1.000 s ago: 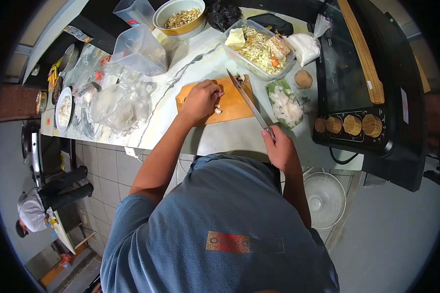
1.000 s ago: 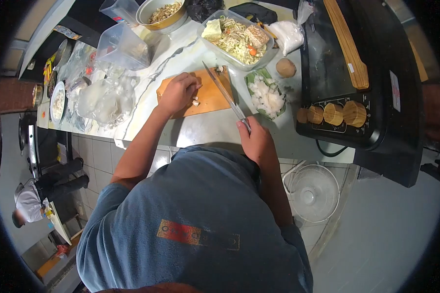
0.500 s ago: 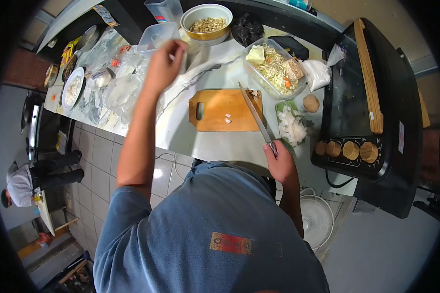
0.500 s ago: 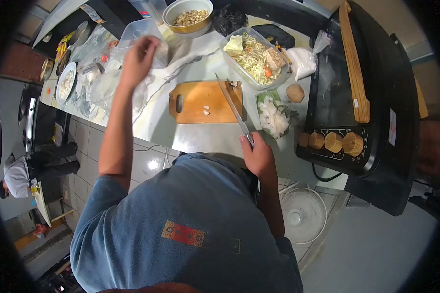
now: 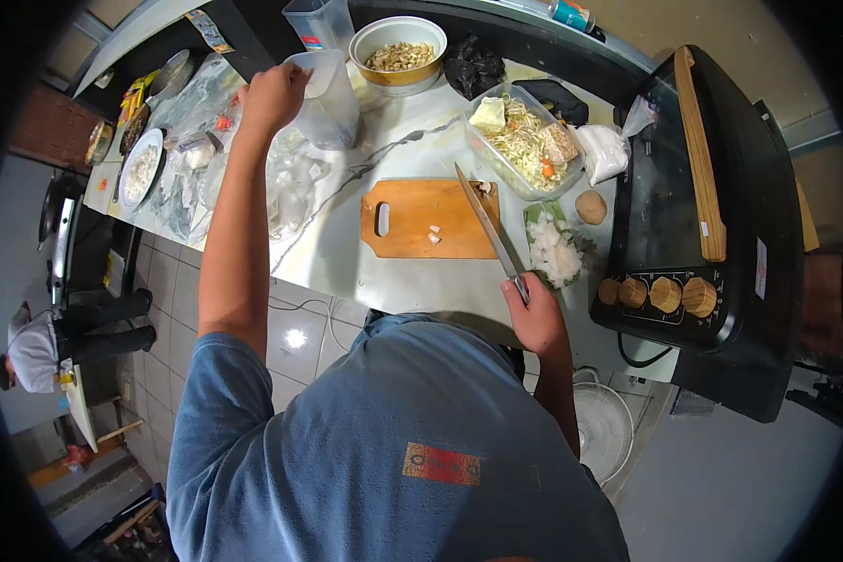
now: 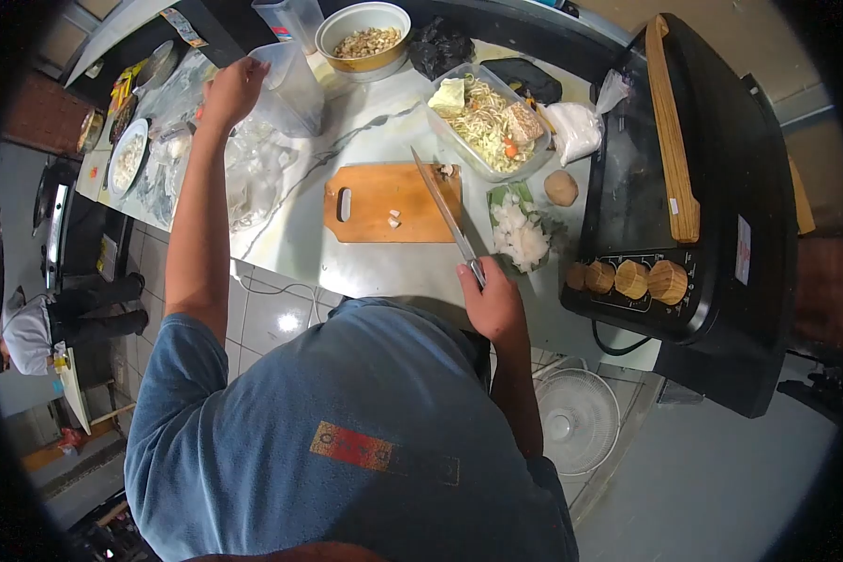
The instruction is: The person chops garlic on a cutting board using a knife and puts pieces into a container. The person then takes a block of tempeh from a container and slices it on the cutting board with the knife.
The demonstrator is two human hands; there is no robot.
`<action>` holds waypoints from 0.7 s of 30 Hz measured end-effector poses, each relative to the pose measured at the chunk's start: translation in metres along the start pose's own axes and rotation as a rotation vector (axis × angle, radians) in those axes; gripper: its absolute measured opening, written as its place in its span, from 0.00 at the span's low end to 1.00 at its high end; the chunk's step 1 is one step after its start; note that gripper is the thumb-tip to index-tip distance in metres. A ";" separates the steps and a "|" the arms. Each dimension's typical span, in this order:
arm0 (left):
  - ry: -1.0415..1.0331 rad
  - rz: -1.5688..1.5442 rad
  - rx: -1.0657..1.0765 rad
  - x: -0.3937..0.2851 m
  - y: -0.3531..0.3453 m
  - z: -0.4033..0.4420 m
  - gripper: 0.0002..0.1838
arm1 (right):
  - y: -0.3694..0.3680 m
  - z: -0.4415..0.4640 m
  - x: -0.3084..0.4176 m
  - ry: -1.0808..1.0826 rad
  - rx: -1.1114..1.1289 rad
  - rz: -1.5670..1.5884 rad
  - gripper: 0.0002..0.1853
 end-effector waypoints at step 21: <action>0.030 -0.102 -0.003 -0.005 0.007 -0.001 0.15 | -0.006 -0.008 -0.006 -0.026 -0.016 0.015 0.20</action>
Point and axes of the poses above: each hand's wrist, its own z-axis towards the middle knuckle, its own y-axis out of the back of the hand, x = y × z, the point moved 2 cm from there along z, towards the middle knuckle, and after that the axes turned 6 degrees about y, right-handed, at the moved point
